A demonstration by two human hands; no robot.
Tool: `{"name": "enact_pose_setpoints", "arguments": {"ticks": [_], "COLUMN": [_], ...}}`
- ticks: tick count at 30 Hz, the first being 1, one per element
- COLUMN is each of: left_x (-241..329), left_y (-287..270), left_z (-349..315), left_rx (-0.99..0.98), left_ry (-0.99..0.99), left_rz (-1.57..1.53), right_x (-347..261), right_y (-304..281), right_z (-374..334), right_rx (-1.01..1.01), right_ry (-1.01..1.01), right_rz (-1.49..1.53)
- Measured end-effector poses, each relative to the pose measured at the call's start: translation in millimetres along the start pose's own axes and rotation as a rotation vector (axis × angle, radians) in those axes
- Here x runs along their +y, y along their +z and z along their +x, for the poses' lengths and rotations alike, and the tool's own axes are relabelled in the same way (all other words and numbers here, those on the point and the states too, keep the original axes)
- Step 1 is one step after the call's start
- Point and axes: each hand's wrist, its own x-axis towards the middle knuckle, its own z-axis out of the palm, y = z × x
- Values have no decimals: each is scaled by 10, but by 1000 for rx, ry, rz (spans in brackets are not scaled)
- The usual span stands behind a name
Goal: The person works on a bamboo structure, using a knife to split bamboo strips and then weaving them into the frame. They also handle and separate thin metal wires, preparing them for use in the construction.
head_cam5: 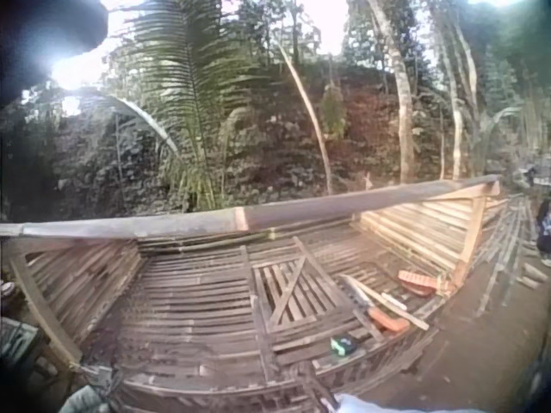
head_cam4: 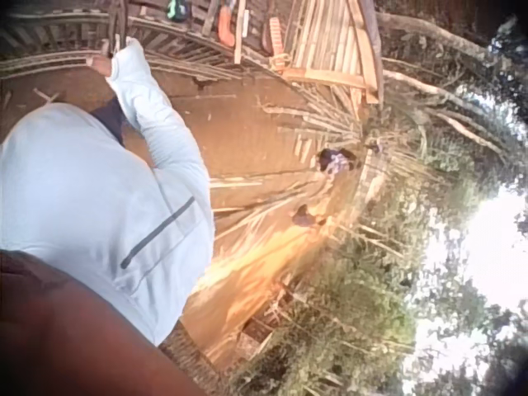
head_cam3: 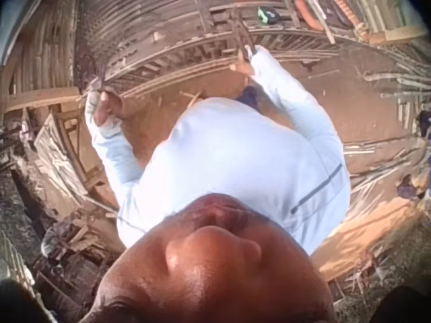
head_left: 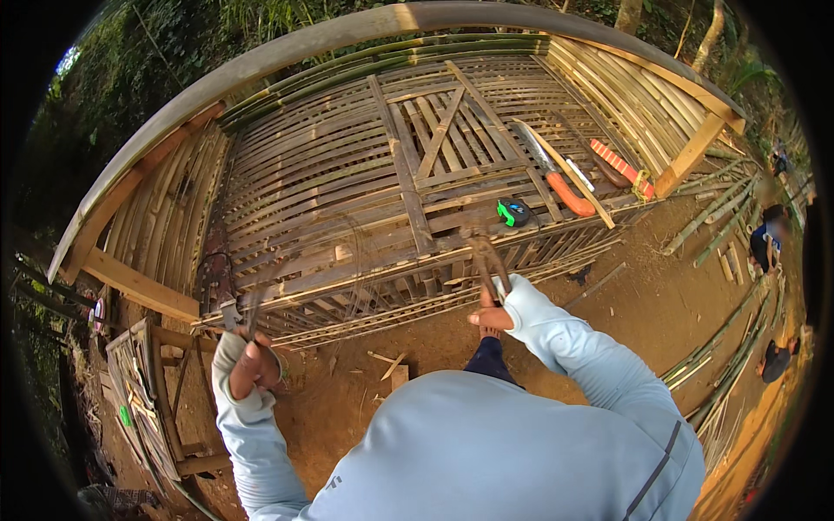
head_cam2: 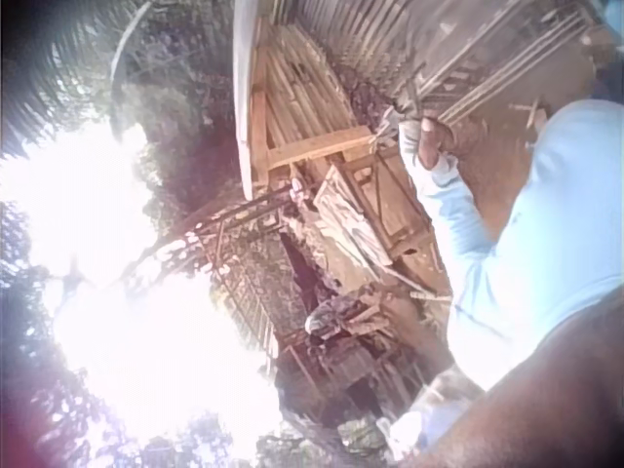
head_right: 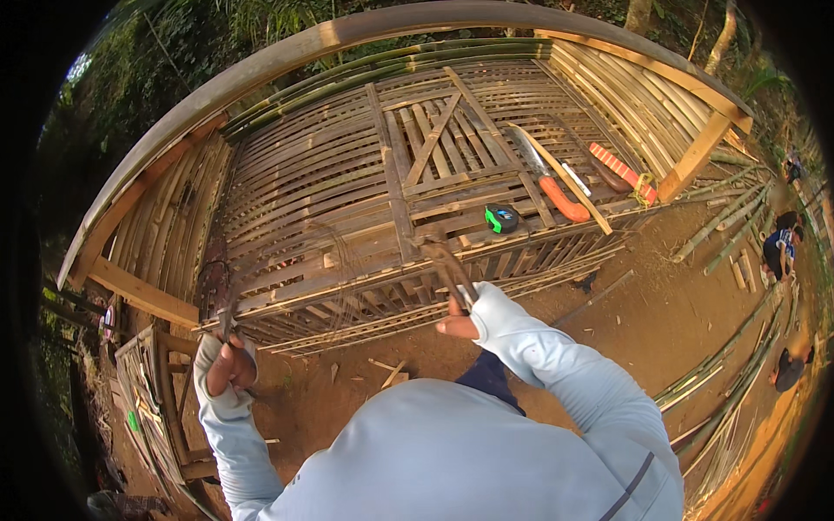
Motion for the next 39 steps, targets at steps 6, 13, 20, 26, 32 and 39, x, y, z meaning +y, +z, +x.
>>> {"name": "enact_pose_setpoints", "arguments": {"ticks": [6,13,20,26,32,39], "left_x": [-48,-1169,-1163,-999,-856,-591], "left_y": [-232,-427,1119,1906,1855,1064], "left_z": [751,1738,1090,526,387,-11], "left_rx": [-129,616,-36,-612,-473,-280], "left_ry": [161,91,291,-160,-527,-500], "left_rz": [-522,-15,447,328,74,261], "right_x": [71,83,105,32,254,281], "right_y": [-17,46,-65,0,72,-96], "right_z": [-150,-209,-249,-144,-43,-119], "right_rx": [40,77,217,239,189,-308], "right_ry": [86,98,169,298,234,244], "right_rz": [121,117,-6,-304,-389,-200]}}
